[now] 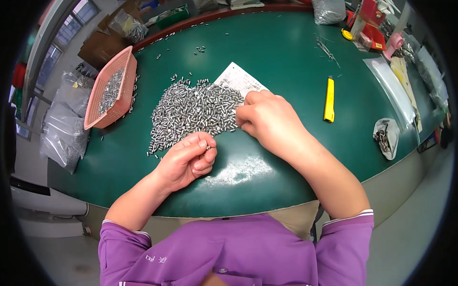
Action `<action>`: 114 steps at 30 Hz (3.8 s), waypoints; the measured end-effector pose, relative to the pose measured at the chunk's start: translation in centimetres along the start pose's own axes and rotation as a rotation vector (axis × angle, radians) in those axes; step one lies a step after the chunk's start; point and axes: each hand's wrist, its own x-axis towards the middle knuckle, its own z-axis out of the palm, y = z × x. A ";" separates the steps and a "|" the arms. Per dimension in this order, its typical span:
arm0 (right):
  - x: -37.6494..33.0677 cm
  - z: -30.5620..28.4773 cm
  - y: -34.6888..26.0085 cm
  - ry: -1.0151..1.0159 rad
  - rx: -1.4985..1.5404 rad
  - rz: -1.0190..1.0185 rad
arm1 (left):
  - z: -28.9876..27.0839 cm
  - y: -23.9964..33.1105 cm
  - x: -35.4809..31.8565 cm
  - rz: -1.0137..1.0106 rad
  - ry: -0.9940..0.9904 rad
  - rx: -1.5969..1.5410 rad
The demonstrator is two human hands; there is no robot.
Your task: Inspecting and sorting small silver-colored metallic components on a green assembly table.
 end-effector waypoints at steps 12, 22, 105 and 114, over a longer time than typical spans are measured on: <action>0.1 0.0 1.0 -0.036 0.055 -0.184 | 0.1 -0.1 0.2 -0.007 0.021 -0.058; 0.6 0.7 -0.2 0.015 0.465 -0.184 | 0.1 -0.4 0.0 -0.016 -0.007 0.074; -0.2 1.2 0.4 -0.018 0.170 -0.089 | 0.5 -0.4 0.0 0.001 0.072 0.170; 0.1 2.0 -1.0 -0.007 0.608 -0.192 | 1.0 -0.5 0.1 -0.002 0.124 0.286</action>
